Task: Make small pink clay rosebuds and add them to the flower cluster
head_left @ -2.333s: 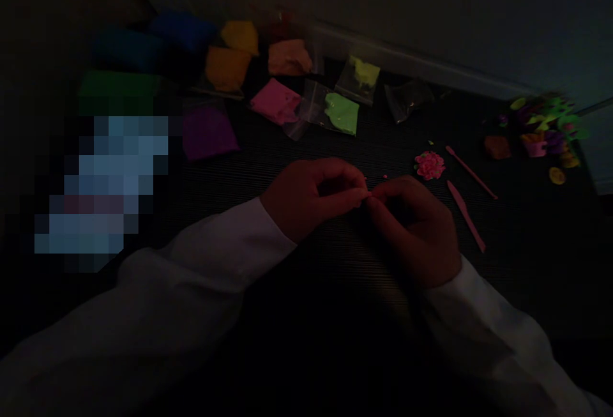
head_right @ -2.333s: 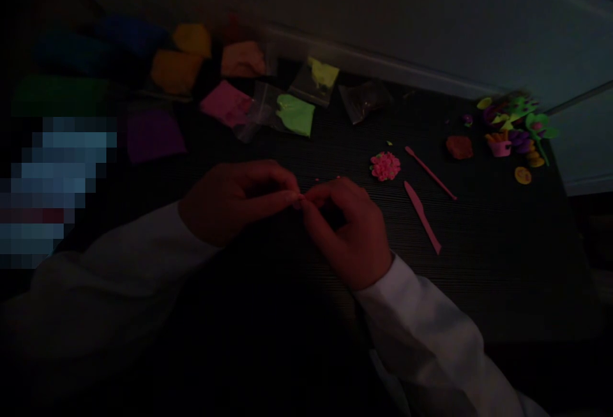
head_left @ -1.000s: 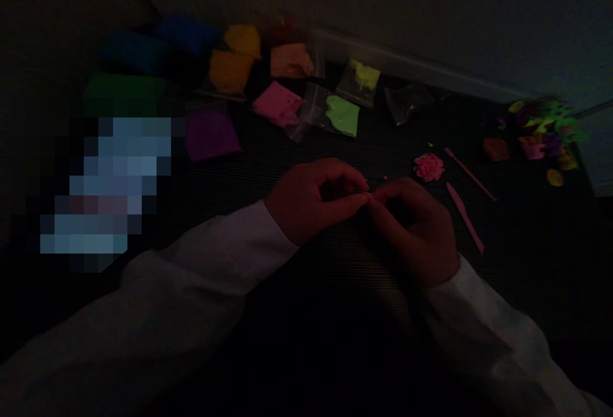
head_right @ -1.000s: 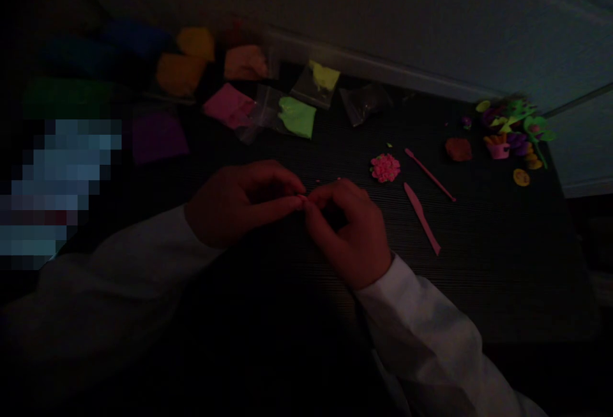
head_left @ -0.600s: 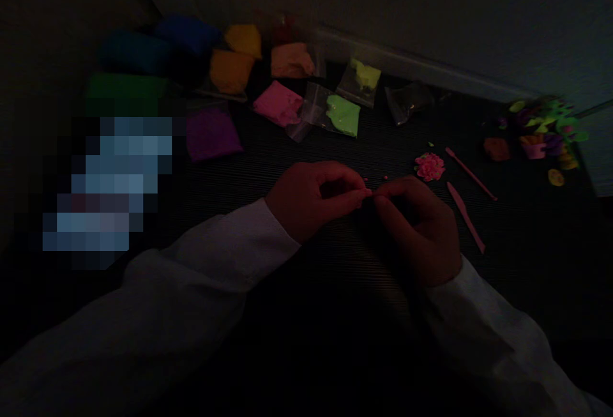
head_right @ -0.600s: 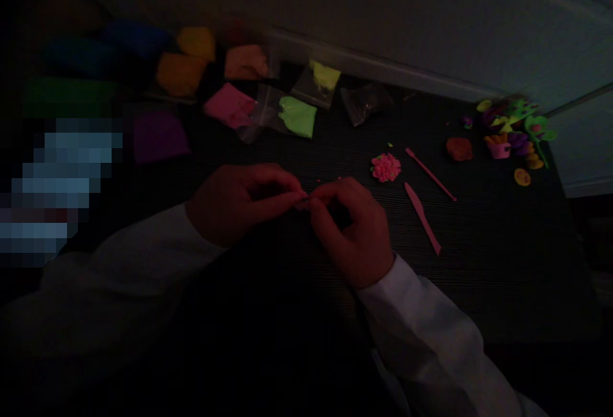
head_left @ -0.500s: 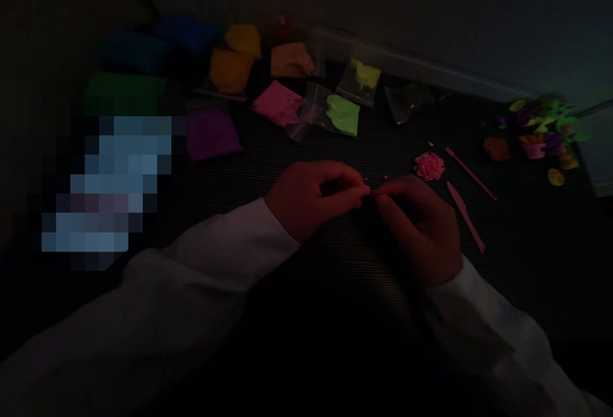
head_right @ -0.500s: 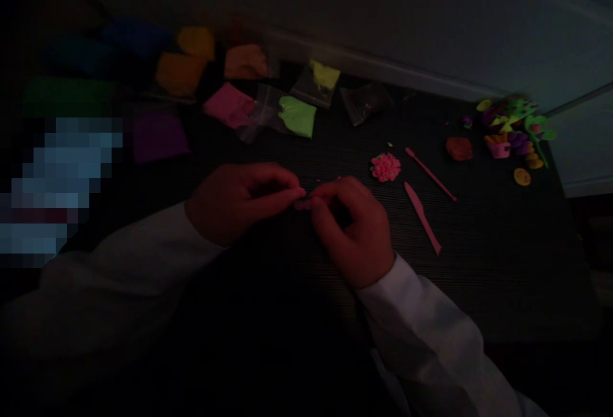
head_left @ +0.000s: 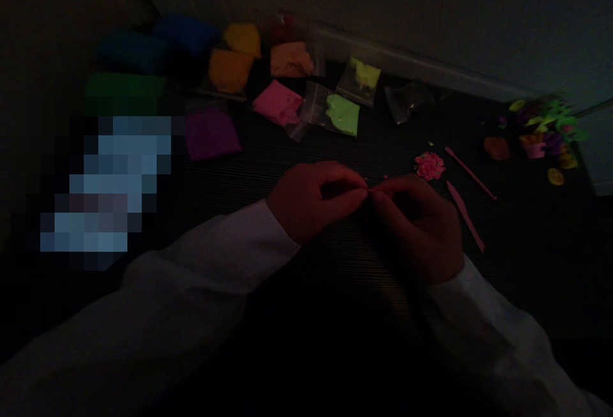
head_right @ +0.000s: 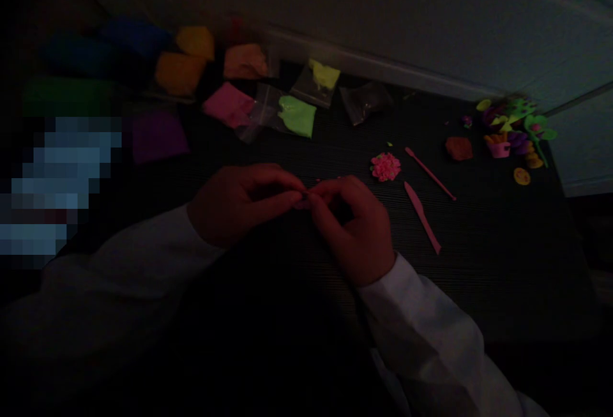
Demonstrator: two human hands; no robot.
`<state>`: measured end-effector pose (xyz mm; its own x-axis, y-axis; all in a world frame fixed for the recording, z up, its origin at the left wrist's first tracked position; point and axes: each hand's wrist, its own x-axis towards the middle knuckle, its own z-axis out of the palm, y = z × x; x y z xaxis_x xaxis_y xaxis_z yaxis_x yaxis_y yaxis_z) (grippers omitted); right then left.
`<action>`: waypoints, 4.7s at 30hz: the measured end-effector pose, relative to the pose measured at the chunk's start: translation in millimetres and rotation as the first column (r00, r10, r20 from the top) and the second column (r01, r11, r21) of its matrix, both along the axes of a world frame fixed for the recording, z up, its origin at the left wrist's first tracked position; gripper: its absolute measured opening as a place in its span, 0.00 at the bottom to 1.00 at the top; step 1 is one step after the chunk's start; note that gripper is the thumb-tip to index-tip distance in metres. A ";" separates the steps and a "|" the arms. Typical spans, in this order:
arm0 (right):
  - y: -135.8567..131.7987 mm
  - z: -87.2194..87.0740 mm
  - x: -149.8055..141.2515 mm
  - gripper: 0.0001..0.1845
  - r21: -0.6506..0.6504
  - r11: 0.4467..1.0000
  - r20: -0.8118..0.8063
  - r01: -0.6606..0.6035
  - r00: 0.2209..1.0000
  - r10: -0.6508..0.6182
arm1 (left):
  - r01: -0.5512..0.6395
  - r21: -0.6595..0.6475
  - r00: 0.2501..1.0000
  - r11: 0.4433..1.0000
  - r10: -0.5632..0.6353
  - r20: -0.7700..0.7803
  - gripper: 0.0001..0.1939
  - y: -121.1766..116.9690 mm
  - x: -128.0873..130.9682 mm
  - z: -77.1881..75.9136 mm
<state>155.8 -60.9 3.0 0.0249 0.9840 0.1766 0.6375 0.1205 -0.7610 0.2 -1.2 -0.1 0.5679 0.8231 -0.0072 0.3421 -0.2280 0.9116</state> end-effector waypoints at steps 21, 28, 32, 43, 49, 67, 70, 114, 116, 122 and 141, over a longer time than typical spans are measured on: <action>-0.3 -0.1 3.1 0.07 0.004 0.999 -0.029 0.043 0.999 -0.043 | 0.009 -0.036 1.000 0.999 -0.008 0.018 0.12 -1.3 1.0 -1.2; 2.1 1.3 3.3 0.07 0.005 0.999 0.013 -0.032 0.999 0.032 | 0.015 0.005 1.000 1.000 -0.015 0.014 0.09 0.2 0.8 -0.7; 3.3 -0.5 3.8 0.04 0.023 0.998 0.006 -0.061 0.998 0.060 | 0.013 0.017 1.000 1.000 -0.013 0.019 0.08 0.9 0.1 -1.7; 3.4 0.1 2.6 0.03 0.045 0.999 -0.038 -0.028 0.999 0.030 | -0.001 0.005 0.999 1.000 0.001 0.047 0.09 1.8 -1.0 -2.7; 1.9 0.9 2.7 0.03 -0.006 0.998 -0.095 -0.055 0.994 0.054 | 0.009 0.009 0.999 1.000 -0.009 0.051 0.09 2.4 -0.7 -3.6; 3.2 -0.7 2.1 0.04 0.002 0.998 -0.093 -0.064 0.994 0.064 | 0.001 -0.005 0.997 1.000 0.000 0.071 0.07 2.9 -0.9 -3.6; 3.2 -1.1 1.9 0.03 0.016 0.998 -0.110 -0.055 0.992 0.056 | 0.005 -0.028 0.996 1.000 -0.003 0.086 0.08 3.7 -1.2 -3.6; 2.2 0.2 3.3 0.03 0.057 0.997 -0.051 0.043 0.998 -0.040 | 0.008 -0.023 0.995 1.000 -0.005 0.104 0.12 1.8 -1.2 -3.0; 2.2 0.2 3.3 0.02 0.051 0.998 -0.065 0.042 0.997 -0.039 | 0.006 -0.037 0.994 0.999 -0.002 0.107 0.12 1.9 -1.1 -2.8; 2.3 0.7 3.8 0.01 0.058 0.998 -0.054 0.022 0.998 -0.019 | 0.011 -0.108 0.993 0.994 0.001 0.114 0.12 5.5 -1.8 -4.8; 5.4 -9.3 6.2 0.08 0.129 0.991 -0.124 0.029 0.992 -0.013 | -0.007 -0.055 0.997 0.998 0.011 0.073 0.13 8.2 -4.1 -2.1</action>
